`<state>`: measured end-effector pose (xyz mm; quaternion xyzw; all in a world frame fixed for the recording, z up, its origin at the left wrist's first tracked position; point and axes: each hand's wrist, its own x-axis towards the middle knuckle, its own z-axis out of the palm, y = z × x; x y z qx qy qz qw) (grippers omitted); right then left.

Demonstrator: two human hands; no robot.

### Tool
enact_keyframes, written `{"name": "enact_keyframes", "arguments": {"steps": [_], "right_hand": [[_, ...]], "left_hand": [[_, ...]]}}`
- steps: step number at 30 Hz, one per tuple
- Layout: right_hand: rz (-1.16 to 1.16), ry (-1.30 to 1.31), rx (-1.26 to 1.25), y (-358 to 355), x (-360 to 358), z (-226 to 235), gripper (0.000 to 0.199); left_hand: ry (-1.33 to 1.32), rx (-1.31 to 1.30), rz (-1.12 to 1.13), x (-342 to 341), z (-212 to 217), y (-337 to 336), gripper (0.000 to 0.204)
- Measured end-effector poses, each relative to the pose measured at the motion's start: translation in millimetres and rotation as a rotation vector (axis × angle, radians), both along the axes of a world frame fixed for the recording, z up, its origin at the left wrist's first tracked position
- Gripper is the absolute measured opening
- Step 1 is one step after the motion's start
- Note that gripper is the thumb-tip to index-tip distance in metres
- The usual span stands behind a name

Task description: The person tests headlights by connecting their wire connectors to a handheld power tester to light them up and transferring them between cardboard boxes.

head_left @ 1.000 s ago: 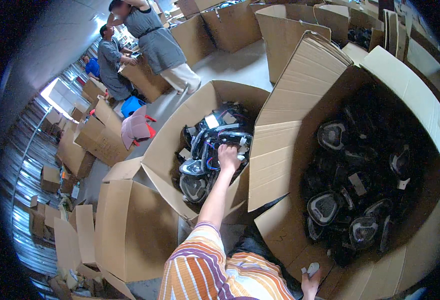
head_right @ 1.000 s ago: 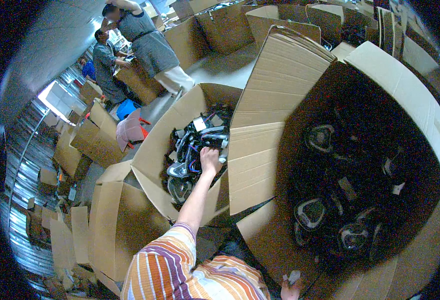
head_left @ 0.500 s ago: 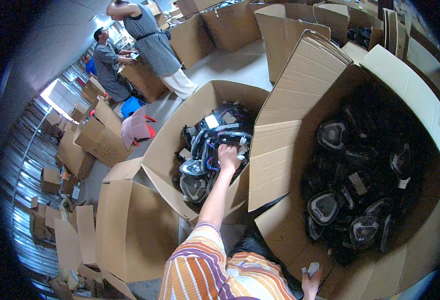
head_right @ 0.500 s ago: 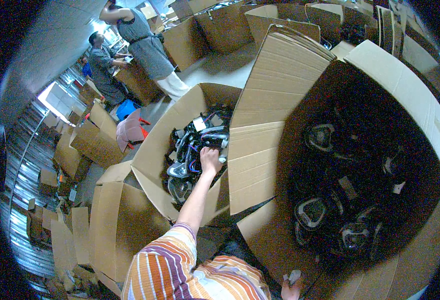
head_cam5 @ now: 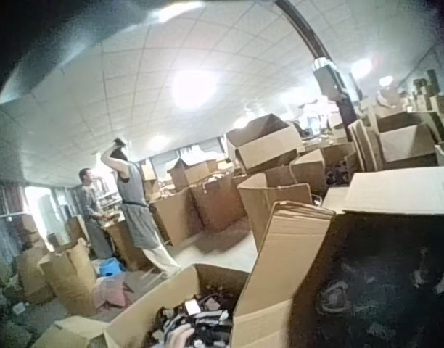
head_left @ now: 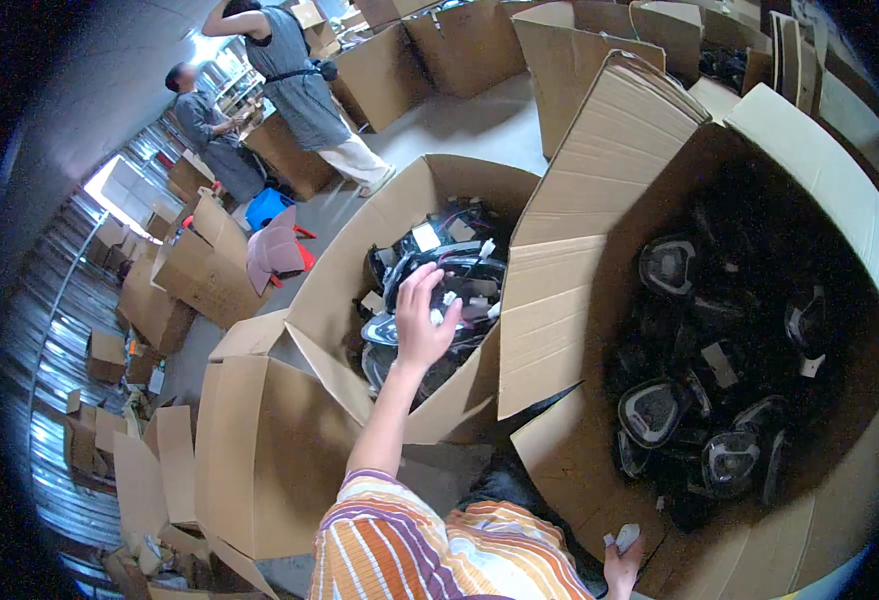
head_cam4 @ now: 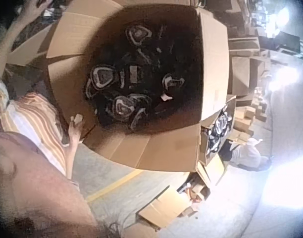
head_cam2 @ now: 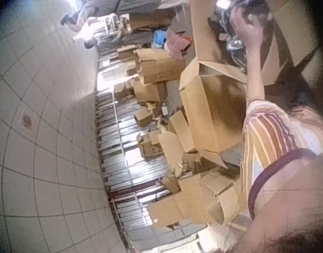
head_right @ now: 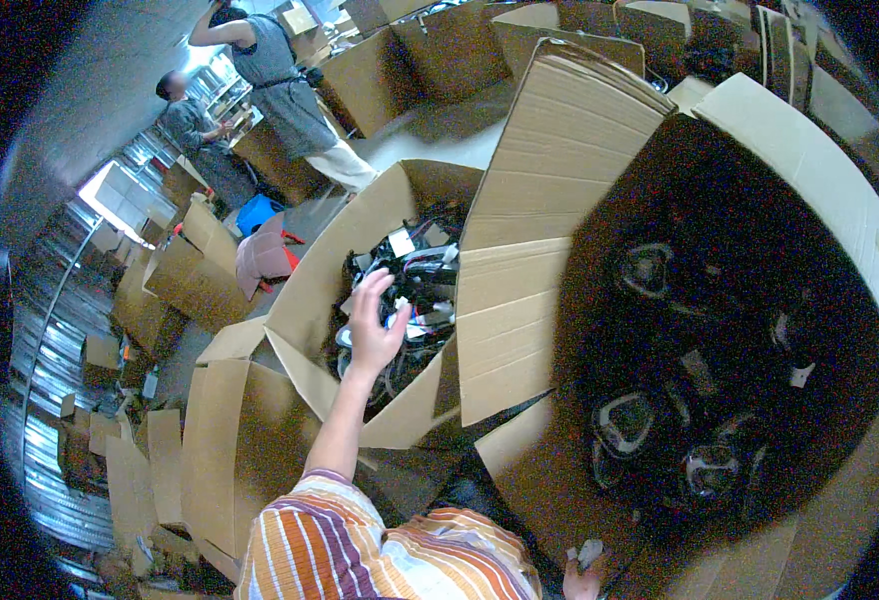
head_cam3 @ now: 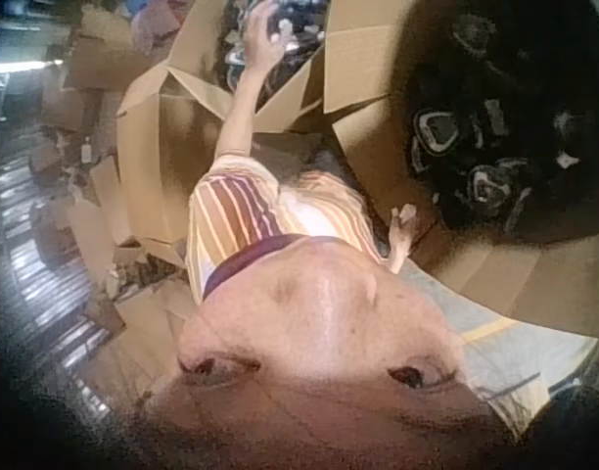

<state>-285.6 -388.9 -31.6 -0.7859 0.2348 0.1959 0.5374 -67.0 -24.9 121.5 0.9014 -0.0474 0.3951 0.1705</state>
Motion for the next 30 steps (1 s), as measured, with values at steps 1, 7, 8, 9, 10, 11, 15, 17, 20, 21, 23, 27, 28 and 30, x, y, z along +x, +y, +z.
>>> {"name": "enact_keyframes", "arguments": {"steps": [1, 7, 8, 9, 10, 11, 15, 17, 20, 21, 23, 27, 28, 30], "right_hand": [[-0.001, 0.002, -0.004, 2, 0, 2, 0.055], [-0.051, -0.11, -0.043, -2, -9, -22, 0.05], [-0.004, -0.104, -0.066, -2, -9, -19, 0.048], [0.043, -0.098, -0.087, -1, -9, -14, 0.046], [0.086, -0.095, -0.107, 0, -8, -8, 0.045], [0.135, -0.094, -0.127, 1, -6, -2, 0.044], [0.3, -0.07, -0.22, 0, -4, 11, 0.043], [0.301, -0.101, -0.243, -1, -11, -1, 0.043], [0.281, -0.151, -0.175, -1, -7, 10, 0.044], [0.262, -0.174, -0.083, -1, -4, 15, 0.044], [0.281, -0.176, -0.123, -1, -7, 10, 0.043], [0.376, -0.189, -0.273, -1, -12, -4, 0.04], [0.374, -0.188, -0.273, 1, -13, -3, 0.04], [0.11, -0.186, 0.0, 7, -14, 3, 0.039]], "left_hand": [[-0.064, -0.08, -0.11, -9, 17, -14, 0.028], [0.09, -0.969, -1.404, -50, 83, -126, 0.024], [0.186, -1.024, -1.615, -49, 93, -139, 0.024], [0.245, -1.014, -1.776, -47, 105, -148, 0.024], [0.265, -1.027, -1.98, -43, 110, -159, 0.025], [0.312, -1.01, -2.055, -46, 119, -166, 0.025], [0.972, -1.337, -1.889, -72, 144, -182, 0.034], [0.722, -1.188, -2.115, -57, 150, -192, 0.031], [0.629, -1.228, -2.159, -74, 147, -193, 0.025], [0.794, -1.419, -1.982, -82, 144, -191, 0.023], [0.724, -1.419, -1.984, -84, 142, -191, 0.022], [0.371, -0.914, -2.324, -52, 152, -187, 0.021], [0.373, -0.915, -2.325, -52, 152, -187, 0.021], [0.369, -0.931, -2.296, -52, 154, -187, 0.021]]}}
